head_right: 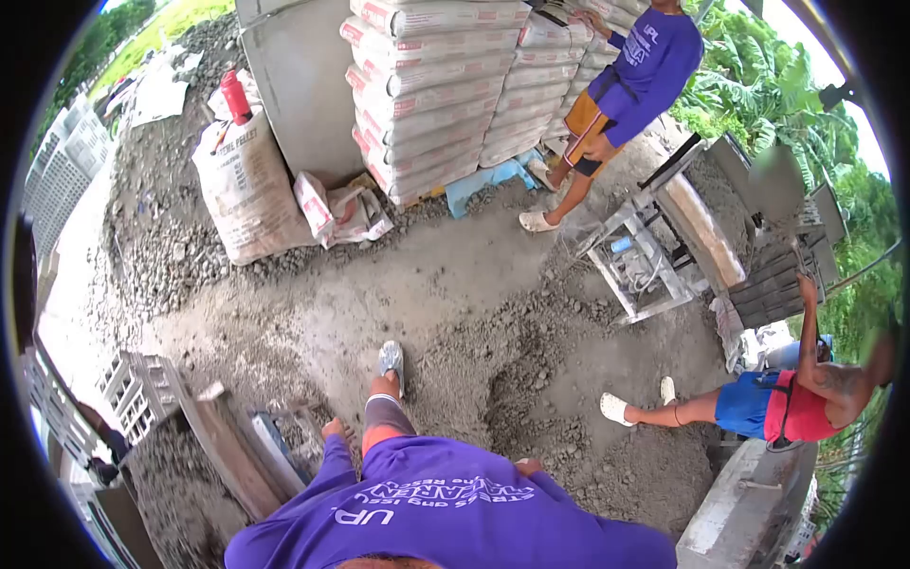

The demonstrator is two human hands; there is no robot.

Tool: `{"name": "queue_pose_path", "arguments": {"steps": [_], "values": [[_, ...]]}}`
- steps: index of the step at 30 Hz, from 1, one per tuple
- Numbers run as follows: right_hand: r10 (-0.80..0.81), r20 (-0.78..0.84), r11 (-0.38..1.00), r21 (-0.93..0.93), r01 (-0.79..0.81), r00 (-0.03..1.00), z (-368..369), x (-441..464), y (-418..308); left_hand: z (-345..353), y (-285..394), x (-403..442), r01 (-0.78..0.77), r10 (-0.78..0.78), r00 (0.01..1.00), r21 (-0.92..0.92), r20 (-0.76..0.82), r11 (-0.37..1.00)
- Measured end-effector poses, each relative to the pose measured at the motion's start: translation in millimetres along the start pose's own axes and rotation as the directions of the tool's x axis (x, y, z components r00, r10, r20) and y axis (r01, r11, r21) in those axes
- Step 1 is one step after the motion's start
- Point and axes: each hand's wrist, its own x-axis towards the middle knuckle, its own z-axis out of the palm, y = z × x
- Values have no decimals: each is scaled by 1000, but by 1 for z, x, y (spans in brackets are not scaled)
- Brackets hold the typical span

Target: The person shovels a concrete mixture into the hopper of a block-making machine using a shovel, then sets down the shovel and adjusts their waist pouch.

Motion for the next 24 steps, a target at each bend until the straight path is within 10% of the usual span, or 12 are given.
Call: {"name": "queue_pose_path", "arguments": {"steps": [1, 6, 8, 12, 16, 19, 24], "values": [[1, 2, 1000, 12, -1, 1000, 4, 1, -37, -3, 19, 8, 240, -241, 969, -374, 47, 896], [-127, -134, 940, 301, 163, 983, 19, 23, -183, -39, 122, 64, 481, -152, 811, -495, 565, 723], [-138, -124, 914, 366, 174, 983, 17, 15, -216, -30, 174, 81, 334, -146, 907, -464, 394, 820], [41, -134, 996, 78, -30, 990, 15, 8, -223, -26, 339, 71, 291, -53, 876, -437, 480, 851], [202, -31, 967, 167, -195, 979, 18, 29, -207, 16, 442, 105, 111, 50, 842, -262, 538, 959], [434, 206, 665, 584, -466, 877, 36, 58, -203, 62, 505, 93, 15, 25, 878, -79, 479, 997], [276, 218, 493, 803, -333, 936, 54, 113, -292, 146, 591, 103, -61, -24, 900, 181, 435, 982]]}}
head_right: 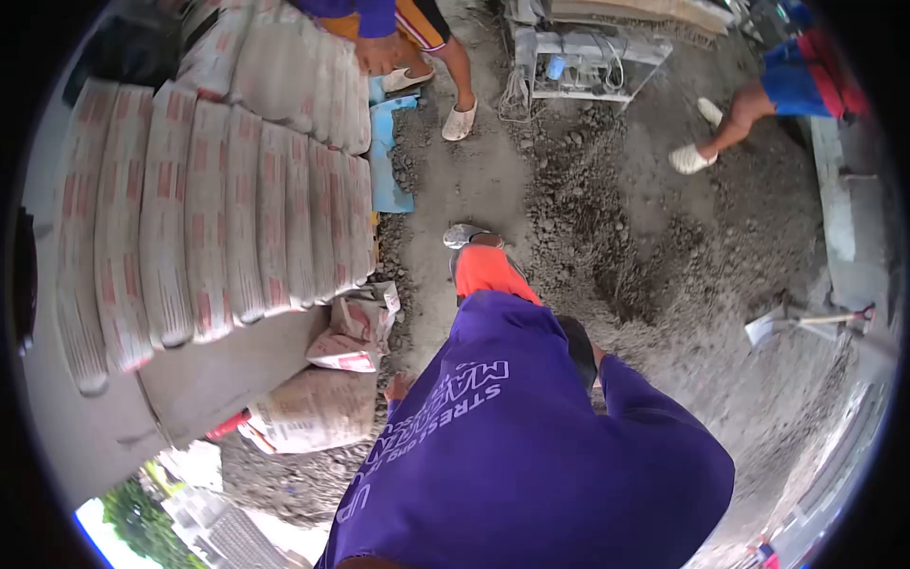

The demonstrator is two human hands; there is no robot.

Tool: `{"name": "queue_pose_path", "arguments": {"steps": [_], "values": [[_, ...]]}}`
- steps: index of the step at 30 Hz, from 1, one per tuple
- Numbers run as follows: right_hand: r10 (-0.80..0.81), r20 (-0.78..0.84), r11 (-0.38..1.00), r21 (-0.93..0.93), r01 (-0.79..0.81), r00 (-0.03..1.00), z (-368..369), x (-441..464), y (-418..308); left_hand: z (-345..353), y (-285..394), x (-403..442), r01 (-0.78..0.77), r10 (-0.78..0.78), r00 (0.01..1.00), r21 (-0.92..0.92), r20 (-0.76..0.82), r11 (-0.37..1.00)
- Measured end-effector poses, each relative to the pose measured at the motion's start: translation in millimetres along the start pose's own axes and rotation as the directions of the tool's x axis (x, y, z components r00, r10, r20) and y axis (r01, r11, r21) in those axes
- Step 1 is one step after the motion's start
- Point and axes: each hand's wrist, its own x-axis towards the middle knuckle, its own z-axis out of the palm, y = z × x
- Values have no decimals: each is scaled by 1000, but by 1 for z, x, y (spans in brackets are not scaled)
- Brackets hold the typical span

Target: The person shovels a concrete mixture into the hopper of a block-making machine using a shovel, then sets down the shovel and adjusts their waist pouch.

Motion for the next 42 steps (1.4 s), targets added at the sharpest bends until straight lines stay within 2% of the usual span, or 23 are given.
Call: {"name": "queue_pose_path", "arguments": {"steps": [3, 7, 9, 10, 11, 13, 17, 21, 22, 24, 26, 29, 36, 39, 40, 42], "values": [[-88, 66, 968, 241, 70, 994, 59, -18, -46, 13, 87, 10, -94, 79, 994, 239, 73, 966], [-135, 96, 869, 490, 71, 986, 100, -63, -84, 61, 231, 20, -412, 299, 908, 498, 294, 763], [-141, 103, 814, 578, 56, 985, 111, -87, -91, 95, 308, 24, -411, 284, 903, 454, 324, 790], [-143, 102, 790, 612, 51, 984, 116, -98, -93, 111, 347, 25, -241, 149, 953, 360, 263, 901], [-146, 107, 758, 651, 41, 984, 121, -108, -95, 142, 370, -12, -325, 258, 938, 336, 230, 884], [-156, 105, 702, 711, 36, 982, 130, -124, -98, 173, 408, -29, -434, 363, 898, 369, 248, 822], [-188, 95, 624, 780, 44, 978, 142, -143, -105, 180, 413, -11, -402, 273, 903, 428, 331, 809], [-218, 85, 570, 820, 56, 972, 156, -150, -113, 180, 391, 9, -288, 60, 925, 589, 375, 755], [-220, 85, 564, 824, 56, 972, 159, -151, -115, 183, 379, 4, -307, 110, 930, 574, 351, 759], [-230, 85, 551, 833, 58, 969, 162, -153, -119, 178, 371, 3, -491, 188, 856, 644, 481, 586], [-240, 85, 545, 836, 62, 967, 163, -155, -124, 178, 369, 6, -389, 126, 904, 663, 408, 640], [-249, 86, 550, 832, 67, 965, 164, -156, -129, 174, 375, 15, -333, 70, 910, 623, 408, 708], [-263, 92, 561, 824, 75, 960, 162, -162, -137, 160, 383, 5, -300, 148, 942, 555, 303, 775], [-269, 89, 556, 827, 79, 959, 161, -164, -140, 142, 373, 23, -289, 141, 947, 574, 288, 766], [-271, 87, 552, 830, 81, 959, 161, -164, -140, 134, 371, 34, -250, 74, 944, 548, 323, 798], [-273, 86, 547, 833, 81, 958, 161, -167, -141, 132, 359, 31, -251, 89, 948, 547, 306, 799]]}}
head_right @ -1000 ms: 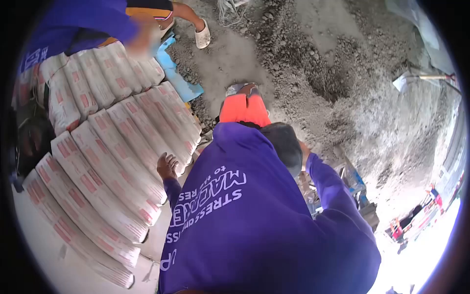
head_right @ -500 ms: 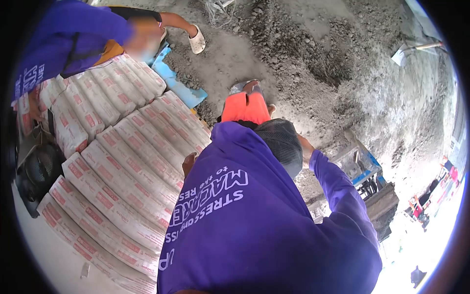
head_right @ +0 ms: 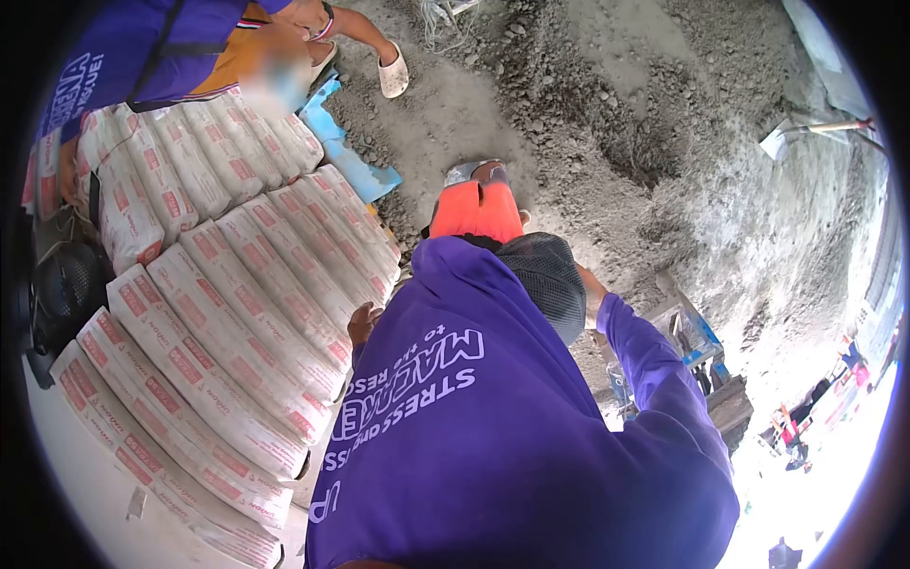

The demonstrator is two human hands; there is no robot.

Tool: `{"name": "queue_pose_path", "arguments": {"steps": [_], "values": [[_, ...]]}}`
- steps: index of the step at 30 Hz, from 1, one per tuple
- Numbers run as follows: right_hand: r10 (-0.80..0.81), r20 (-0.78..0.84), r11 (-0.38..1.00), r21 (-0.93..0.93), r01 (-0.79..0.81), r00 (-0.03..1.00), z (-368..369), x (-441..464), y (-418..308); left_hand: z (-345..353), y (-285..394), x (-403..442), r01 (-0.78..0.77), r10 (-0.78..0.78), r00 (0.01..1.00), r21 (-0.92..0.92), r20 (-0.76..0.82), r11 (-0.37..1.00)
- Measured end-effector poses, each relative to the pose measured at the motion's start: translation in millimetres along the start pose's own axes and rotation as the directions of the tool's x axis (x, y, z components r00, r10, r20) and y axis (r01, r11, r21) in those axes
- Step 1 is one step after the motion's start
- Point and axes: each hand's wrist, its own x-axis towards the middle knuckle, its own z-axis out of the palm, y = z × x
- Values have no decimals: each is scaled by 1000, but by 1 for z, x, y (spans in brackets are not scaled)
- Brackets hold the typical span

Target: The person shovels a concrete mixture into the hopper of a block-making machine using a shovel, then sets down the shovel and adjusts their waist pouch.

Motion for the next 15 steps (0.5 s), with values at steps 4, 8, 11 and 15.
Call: {"name": "queue_pose_path", "arguments": {"steps": [4, 8, 11, 15], "values": [[-3, 5, 1000, 22, 3, 1000, 2, -2, -3, 10, -6, -8, -127, 119, 991, 186, 54, 974], [-14, -6, 999, 32, 14, 1000, 4, -8, -8, 35, 17, -35, -336, 258, 930, 324, 260, 884], [-34, -15, 999, 24, 34, 999, 7, -10, -13, 69, 59, -83, -246, 132, 926, 300, 354, 922], [-129, -68, 989, -79, 123, 989, 11, -16, -21, 77, 74, -121, -348, 160, 831, 274, 533, 897]]}}
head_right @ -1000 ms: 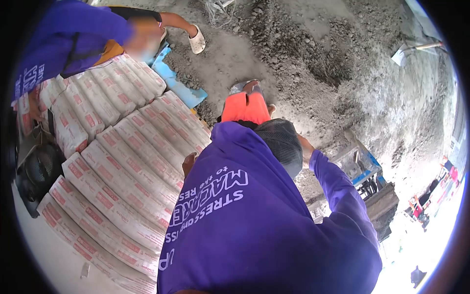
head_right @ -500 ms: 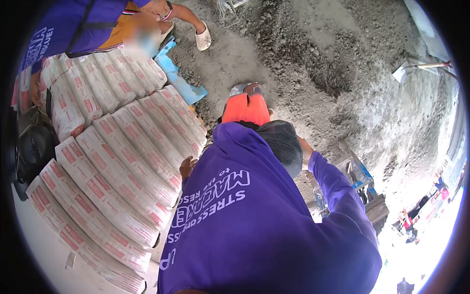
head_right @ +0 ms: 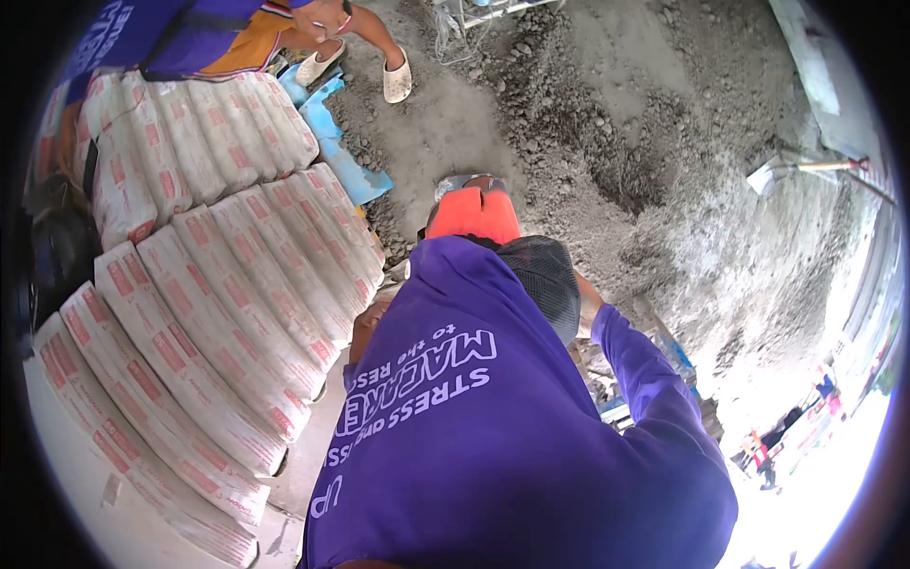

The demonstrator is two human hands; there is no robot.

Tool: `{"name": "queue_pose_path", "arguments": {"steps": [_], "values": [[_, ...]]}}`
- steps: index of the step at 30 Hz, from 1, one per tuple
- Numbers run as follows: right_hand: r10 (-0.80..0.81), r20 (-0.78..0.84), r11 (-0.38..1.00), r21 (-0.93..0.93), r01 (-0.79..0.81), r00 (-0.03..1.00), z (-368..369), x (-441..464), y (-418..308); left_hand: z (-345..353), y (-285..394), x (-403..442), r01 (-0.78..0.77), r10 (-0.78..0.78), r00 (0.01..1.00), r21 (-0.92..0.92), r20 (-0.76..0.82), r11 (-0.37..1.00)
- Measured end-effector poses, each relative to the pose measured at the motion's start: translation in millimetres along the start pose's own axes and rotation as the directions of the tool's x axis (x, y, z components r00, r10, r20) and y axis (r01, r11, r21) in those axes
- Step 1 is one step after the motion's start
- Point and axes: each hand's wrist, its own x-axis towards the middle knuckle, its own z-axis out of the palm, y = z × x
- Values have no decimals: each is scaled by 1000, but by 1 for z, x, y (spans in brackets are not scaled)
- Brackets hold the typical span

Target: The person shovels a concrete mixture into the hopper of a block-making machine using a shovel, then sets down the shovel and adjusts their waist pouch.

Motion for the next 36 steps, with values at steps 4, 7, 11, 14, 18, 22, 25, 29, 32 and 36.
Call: {"name": "queue_pose_path", "arguments": {"steps": [4, 7, 11, 14, 18, 22, 25, 29, 32, 36], "values": [[-145, -15, 974, -179, 140, 989, -20, 24, -3, 18, 11, -23, -91, 99, 992, -91, 78, 992], [-20, 110, 990, -139, 35, 994, 31, 4, -52, 20, -5, -28, -53, 60, 998, -234, 26, 971], [76, 205, 982, -184, -38, 976, 54, 29, -88, 24, -6, -35, -206, 182, 974, -188, -138, 960], [259, 287, 893, -435, -116, 922, 108, 19, -113, 30, 4, -46, -374, 339, 914, -135, -224, 918], [323, 263, 785, -611, -103, 909, 149, 37, -123, 40, 11, -69, -358, 287, 903, -188, -320, 915], [337, 209, 618, -785, -48, 918, 182, 55, -119, 37, 2, -66, -476, 391, 825, -129, -408, 870], [356, 177, 514, -857, -34, 917, 196, 65, -113, 40, 5, -64, -552, 428, 784, -189, -449, 812], [351, 158, 431, -902, -10, 923, 192, 70, -108, 31, 16, -71, -450, 377, 842, -119, -386, 885], [341, 157, 406, -914, 5, 927, 186, 73, -104, 23, 8, -62, -414, 339, 841, -100, -421, 905], [326, 169, 419, -908, 18, 930, 174, 76, -99, 19, -19, -23, -453, 404, 722, 58, -562, 890]]}}
